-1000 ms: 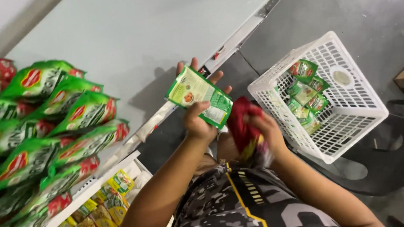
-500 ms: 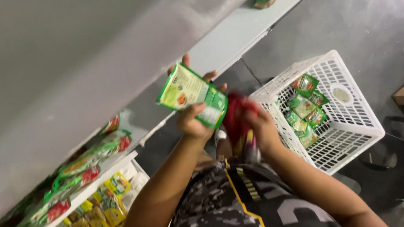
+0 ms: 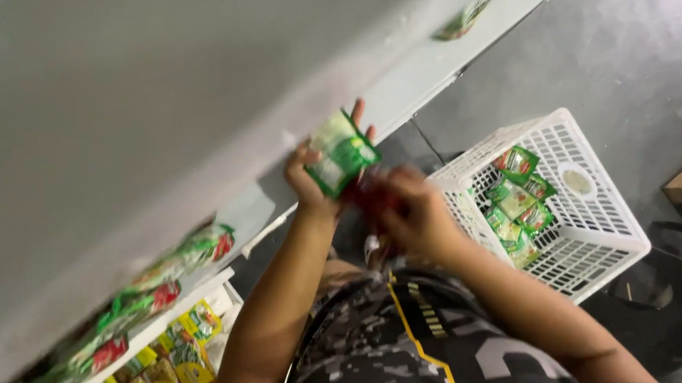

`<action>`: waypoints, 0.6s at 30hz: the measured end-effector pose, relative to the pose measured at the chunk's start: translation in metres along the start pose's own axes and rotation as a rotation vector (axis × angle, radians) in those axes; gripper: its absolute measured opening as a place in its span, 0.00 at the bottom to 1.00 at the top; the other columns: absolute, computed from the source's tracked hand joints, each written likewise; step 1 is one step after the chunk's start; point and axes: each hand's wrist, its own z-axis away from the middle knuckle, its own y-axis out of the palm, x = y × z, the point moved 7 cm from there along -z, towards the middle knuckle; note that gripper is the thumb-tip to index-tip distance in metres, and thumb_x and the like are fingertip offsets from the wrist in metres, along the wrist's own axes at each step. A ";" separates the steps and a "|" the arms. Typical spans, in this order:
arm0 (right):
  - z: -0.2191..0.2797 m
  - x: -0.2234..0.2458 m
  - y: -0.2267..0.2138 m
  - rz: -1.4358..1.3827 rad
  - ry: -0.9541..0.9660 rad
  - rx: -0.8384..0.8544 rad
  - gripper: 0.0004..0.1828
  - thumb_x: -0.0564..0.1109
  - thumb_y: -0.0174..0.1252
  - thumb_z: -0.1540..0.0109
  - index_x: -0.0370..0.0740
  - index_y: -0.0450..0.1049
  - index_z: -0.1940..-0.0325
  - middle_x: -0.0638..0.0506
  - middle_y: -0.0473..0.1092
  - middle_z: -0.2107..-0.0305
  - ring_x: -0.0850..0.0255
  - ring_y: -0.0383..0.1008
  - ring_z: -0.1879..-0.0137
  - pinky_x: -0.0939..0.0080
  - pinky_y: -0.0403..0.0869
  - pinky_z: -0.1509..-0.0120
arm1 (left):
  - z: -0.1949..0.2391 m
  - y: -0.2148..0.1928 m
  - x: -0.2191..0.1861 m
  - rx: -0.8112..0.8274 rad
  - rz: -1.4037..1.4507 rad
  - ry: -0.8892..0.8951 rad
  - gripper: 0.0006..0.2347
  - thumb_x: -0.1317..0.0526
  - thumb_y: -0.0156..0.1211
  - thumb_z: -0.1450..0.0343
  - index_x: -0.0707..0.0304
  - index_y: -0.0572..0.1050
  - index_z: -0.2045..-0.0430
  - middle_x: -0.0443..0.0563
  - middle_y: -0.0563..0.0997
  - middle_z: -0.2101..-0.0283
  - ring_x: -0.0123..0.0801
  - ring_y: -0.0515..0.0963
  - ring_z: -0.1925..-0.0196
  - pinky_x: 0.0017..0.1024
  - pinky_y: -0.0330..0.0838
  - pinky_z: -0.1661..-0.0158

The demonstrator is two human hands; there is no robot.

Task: Wiping tomato sauce packets with a cloth and organizing them onto store shelves.

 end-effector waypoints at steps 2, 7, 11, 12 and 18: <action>-0.009 -0.009 -0.017 0.376 -0.066 -0.138 0.32 0.45 0.66 0.48 0.59 0.76 0.38 0.55 0.70 0.52 0.50 0.77 0.51 0.52 0.76 0.49 | -0.006 0.007 -0.002 0.053 0.032 0.015 0.36 0.66 0.49 0.44 0.71 0.62 0.33 0.66 0.64 0.30 0.53 0.57 0.24 0.56 0.51 0.27; -0.008 0.018 0.000 -0.023 -0.174 -0.031 0.19 0.40 0.62 0.48 0.47 0.76 0.53 0.45 0.71 0.58 0.43 0.75 0.54 0.48 0.74 0.50 | -0.004 0.007 -0.007 0.089 -0.018 0.030 0.38 0.65 0.48 0.43 0.45 0.60 0.30 0.49 0.52 0.22 0.55 0.50 0.21 0.61 0.47 0.28; -0.005 -0.056 -0.015 -0.381 0.627 -0.300 0.17 0.48 0.69 0.48 0.57 0.84 0.54 0.51 0.79 0.65 0.60 0.78 0.58 0.61 0.74 0.55 | -0.001 0.013 -0.002 0.064 -0.022 0.070 0.41 0.65 0.49 0.45 0.40 0.59 0.29 0.48 0.54 0.23 0.54 0.54 0.22 0.56 0.57 0.30; -0.001 -0.035 -0.008 -0.382 0.614 -0.305 0.17 0.48 0.69 0.48 0.57 0.84 0.54 0.51 0.79 0.65 0.60 0.78 0.58 0.61 0.74 0.55 | -0.004 0.013 -0.005 0.078 -0.025 0.071 0.41 0.65 0.49 0.45 0.40 0.59 0.29 0.48 0.54 0.23 0.54 0.54 0.22 0.56 0.57 0.30; -0.019 -0.002 -0.003 -0.590 0.609 -0.055 0.14 0.50 0.53 0.39 0.36 0.74 0.64 0.41 0.76 0.75 0.54 0.77 0.76 0.62 0.73 0.80 | -0.005 -0.004 -0.004 0.098 0.017 0.050 0.40 0.65 0.48 0.43 0.42 0.56 0.29 0.51 0.51 0.22 0.59 0.51 0.22 0.61 0.52 0.29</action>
